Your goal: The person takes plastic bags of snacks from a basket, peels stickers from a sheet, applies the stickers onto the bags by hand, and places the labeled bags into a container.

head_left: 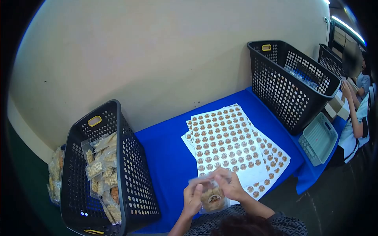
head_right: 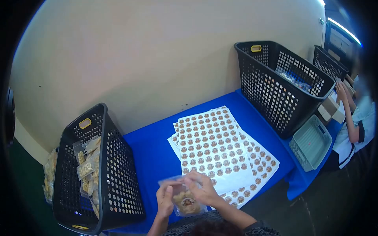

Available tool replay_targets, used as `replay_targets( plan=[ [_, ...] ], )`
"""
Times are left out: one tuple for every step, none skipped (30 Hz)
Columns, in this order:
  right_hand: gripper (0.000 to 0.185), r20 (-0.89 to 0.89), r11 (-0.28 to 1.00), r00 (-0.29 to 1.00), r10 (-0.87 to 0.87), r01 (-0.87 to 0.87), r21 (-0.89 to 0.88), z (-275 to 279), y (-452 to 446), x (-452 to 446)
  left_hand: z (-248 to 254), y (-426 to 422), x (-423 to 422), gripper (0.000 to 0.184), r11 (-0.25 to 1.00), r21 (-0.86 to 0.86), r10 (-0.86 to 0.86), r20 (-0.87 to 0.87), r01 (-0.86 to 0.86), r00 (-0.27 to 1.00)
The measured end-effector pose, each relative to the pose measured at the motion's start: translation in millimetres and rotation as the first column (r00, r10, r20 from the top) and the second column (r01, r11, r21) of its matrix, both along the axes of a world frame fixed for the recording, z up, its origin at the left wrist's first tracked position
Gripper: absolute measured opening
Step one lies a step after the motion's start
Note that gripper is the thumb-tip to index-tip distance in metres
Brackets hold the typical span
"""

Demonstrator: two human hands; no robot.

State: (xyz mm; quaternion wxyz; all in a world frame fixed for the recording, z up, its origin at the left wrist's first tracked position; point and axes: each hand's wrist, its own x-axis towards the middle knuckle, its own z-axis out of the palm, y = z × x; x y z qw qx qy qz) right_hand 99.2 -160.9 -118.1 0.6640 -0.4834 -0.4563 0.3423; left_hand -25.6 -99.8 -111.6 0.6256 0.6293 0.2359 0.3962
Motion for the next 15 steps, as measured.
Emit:
replay_targets(
  plan=[
    [0.025, -0.014, 1.0, 1.0, -0.005, 0.005, -0.006, 1.0, -0.3, 0.6, -1.3, -4.5, 1.4, 0.018, 1.0, -0.03, -0.011, -0.038, 0.01, 0.999],
    [0.026, -0.196, 0.999, 0.979, -0.048, 0.048, -0.004, 3.5, 0.2, 2.4, -1.9, -7.1, 1.4, 0.022, 0.998, -0.058, -0.025, -0.076, 0.021, 0.997],
    [0.027, -0.37, 0.996, 0.925, -0.09, 0.093, -0.009, 4.2, -0.2, 3.5, -1.3, -5.8, -1.7, 0.022, 0.998, -0.062, -0.034, -0.088, 0.028, 0.996],
    [0.027, -0.379, 0.995, 0.92, -0.099, 0.1, -0.015, 2.7, -0.9, 3.4, 0.0, -2.8, -6.3, 0.025, 0.987, -0.122, -0.13, -0.261, 0.101, 0.957],
    [0.027, -0.309, 0.996, 0.947, -0.086, 0.079, -0.033, 1.0, -0.8, 3.8, 0.1, -1.6, -8.2, 0.029, 0.968, -0.191, -0.228, -0.416, 0.16, 0.881],
    [0.026, -0.237, 0.997, 0.969, -0.068, 0.058, -0.051, -0.4, -0.1, 4.1, -9.0, -4.3, -5.2, 0.033, 0.977, -0.166, -0.175, -0.267, 0.134, 0.947],
    [0.026, -0.163, 0.997, 0.985, -0.048, 0.037, -0.07, -0.7, 0.6, 4.9, -14.6, -8.6, -1.3, 0.033, 0.976, -0.169, -0.179, -0.27, 0.137, 0.946],
    [0.026, 0.072, 0.988, 0.997, 0.002, 0.009, -0.152, 3.9, -1.9, 4.5, -17.4, -13.1, 4.1, 0.032, 0.981, -0.19, -0.048, -0.126, 0.024, 0.991],
    [0.026, 0.07, 0.988, 0.998, 0.002, 0.009, -0.154, 5.8, -2.8, 3.7, -15.2, -15.6, 7.5, 0.032, 0.97, -0.228, 0.092, 0.018, -0.086, 0.996],
    [0.026, 0.065, 0.971, 0.996, 0.062, -0.045, -0.236, 7.1, -3.3, 3.1, -23.1, -12.5, 6.8, 0.031, 0.979, -0.187, 0.084, -0.013, -0.085, 0.996],
    [0.025, 0.057, 0.944, 0.991, 0.122, -0.098, -0.314, 7.9, -3.4, 3.2, -29.8, -8.1, 1.9, 0.031, 0.978, -0.189, 0.086, -0.011, -0.086, 0.996],
    [0.03, -0.029, 0.965, 0.998, 0.055, -0.061, -0.255, -2.2, -1.5, 3.1, -35.4, -1.9, -5.6, 0.031, 0.994, -0.109, -0.036, -0.141, 0.021, 0.989],
    [0.03, -0.025, 0.965, 0.998, 0.056, -0.06, -0.255, -7.4, -0.5, 3.5, -38.3, 2.4, -12.6, 0.032, 0.989, -0.041, -0.145, -0.276, 0.139, 0.95],
    [0.032, -0.066, 0.973, 0.998, 0.023, -0.038, -0.227, -10.8, 0.0, 4.5, -38.3, 4.4, -17.5, 0.032, 0.989, -0.04, -0.145, -0.271, 0.14, 0.952],
    [0.035, -0.105, 0.98, 0.994, -0.008, -0.013, -0.199, -14.0, 0.2, 5.8, -37.2, 5.4, -21.1, 0.031, 0.985, -0.071, -0.174, -0.332, 0.16, 0.927]
  ],
)
